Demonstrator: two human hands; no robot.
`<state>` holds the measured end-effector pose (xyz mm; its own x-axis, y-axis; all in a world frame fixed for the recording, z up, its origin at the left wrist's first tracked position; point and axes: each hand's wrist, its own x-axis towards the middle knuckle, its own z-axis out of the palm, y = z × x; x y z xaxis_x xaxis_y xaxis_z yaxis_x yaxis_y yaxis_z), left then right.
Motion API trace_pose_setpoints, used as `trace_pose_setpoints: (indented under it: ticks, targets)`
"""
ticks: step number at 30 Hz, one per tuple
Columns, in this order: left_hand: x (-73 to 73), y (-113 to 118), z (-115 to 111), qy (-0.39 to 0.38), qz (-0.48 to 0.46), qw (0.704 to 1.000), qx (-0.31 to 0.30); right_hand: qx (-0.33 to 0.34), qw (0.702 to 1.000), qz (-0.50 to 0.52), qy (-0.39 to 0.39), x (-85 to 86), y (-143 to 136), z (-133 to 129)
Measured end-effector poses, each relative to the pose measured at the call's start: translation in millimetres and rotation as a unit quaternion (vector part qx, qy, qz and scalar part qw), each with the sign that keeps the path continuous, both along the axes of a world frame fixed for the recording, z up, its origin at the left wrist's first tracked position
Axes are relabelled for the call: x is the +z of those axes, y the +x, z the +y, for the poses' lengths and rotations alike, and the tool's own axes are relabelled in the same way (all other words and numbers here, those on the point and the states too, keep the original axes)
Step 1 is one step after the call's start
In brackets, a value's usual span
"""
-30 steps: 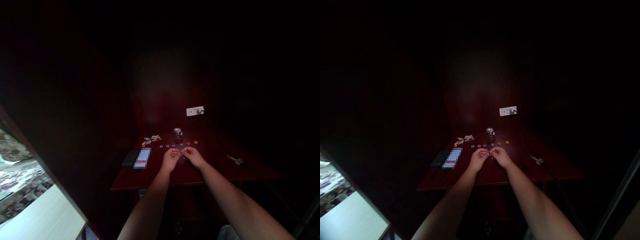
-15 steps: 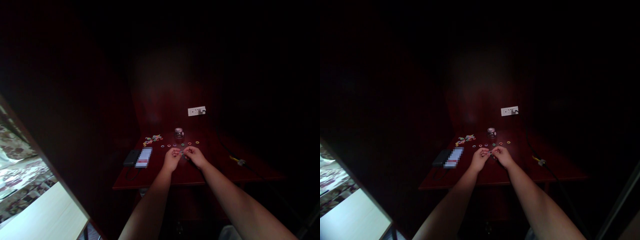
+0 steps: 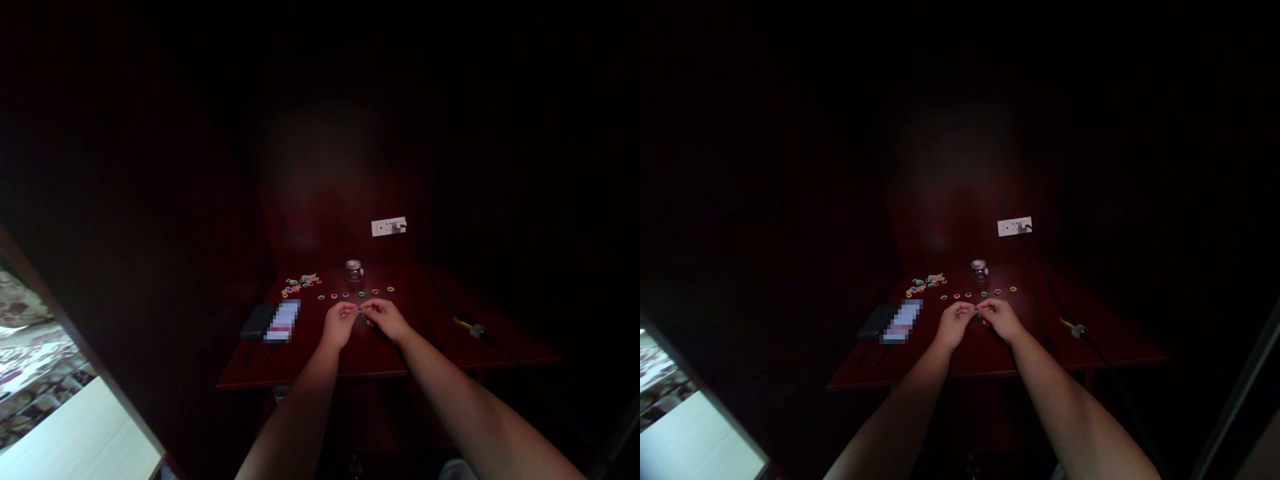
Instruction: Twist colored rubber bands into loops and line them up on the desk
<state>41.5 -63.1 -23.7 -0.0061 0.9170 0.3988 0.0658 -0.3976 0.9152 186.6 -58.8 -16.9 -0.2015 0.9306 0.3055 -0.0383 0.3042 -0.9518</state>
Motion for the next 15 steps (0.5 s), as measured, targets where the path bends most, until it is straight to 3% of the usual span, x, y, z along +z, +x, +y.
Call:
trace_pose_setpoints:
  ticks: [15]
  targets:
    - [1.7, -0.2, 0.0, 0.004, -0.009, 1.0, 0.02, -0.008, 0.999, -0.042, 0.014, 1.9, -2.9, -1.0]
